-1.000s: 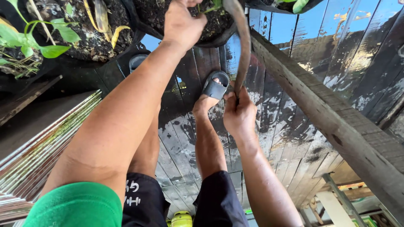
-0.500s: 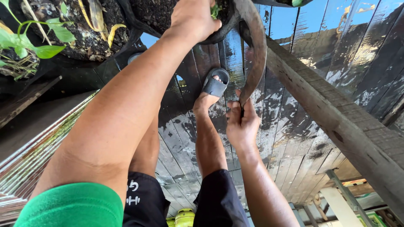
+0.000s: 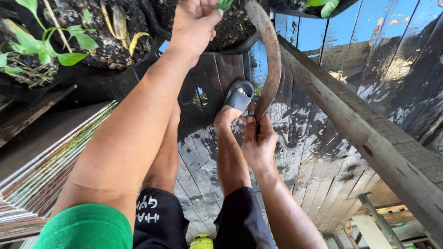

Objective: Weeding and maintaining potted plants using a gardening tool.

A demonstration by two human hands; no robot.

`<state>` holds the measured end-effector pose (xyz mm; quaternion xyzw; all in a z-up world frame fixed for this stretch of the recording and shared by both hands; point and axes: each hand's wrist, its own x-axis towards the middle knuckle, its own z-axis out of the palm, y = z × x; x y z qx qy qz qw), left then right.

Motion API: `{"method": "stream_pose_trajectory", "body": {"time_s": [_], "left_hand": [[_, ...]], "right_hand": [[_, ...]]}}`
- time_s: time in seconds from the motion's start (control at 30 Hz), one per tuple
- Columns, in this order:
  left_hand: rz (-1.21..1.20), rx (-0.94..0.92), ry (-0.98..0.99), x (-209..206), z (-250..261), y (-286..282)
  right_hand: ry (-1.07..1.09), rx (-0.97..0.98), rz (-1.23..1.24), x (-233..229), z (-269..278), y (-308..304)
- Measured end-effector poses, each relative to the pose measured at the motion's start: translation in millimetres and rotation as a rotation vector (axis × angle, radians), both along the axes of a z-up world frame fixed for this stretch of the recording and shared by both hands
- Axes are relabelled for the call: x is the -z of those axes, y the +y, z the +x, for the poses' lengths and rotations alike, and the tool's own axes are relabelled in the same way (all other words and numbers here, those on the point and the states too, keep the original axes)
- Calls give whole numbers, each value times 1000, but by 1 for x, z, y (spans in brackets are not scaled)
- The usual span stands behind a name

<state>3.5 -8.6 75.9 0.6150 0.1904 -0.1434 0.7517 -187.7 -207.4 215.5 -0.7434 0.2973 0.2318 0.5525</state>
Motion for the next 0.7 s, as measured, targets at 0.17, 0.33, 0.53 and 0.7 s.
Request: {"method": "stream_pose_trajectory", "body": {"time_s": [0.17,0.33,0.53,0.7], "left_hand": [[-129,-81,198,-10,-4,9],[-195,-105,231,-14,-9,14],[-211,-96,249,4,-19,10],[-220,-81,252,-11,-21,6]], "right_hand": [[35,11,15,-2,1,4],[90,-47,-65,-12,9,7],[77,19,-60,-8,17,16],[-283,-276,-391,25,64,30]]}}
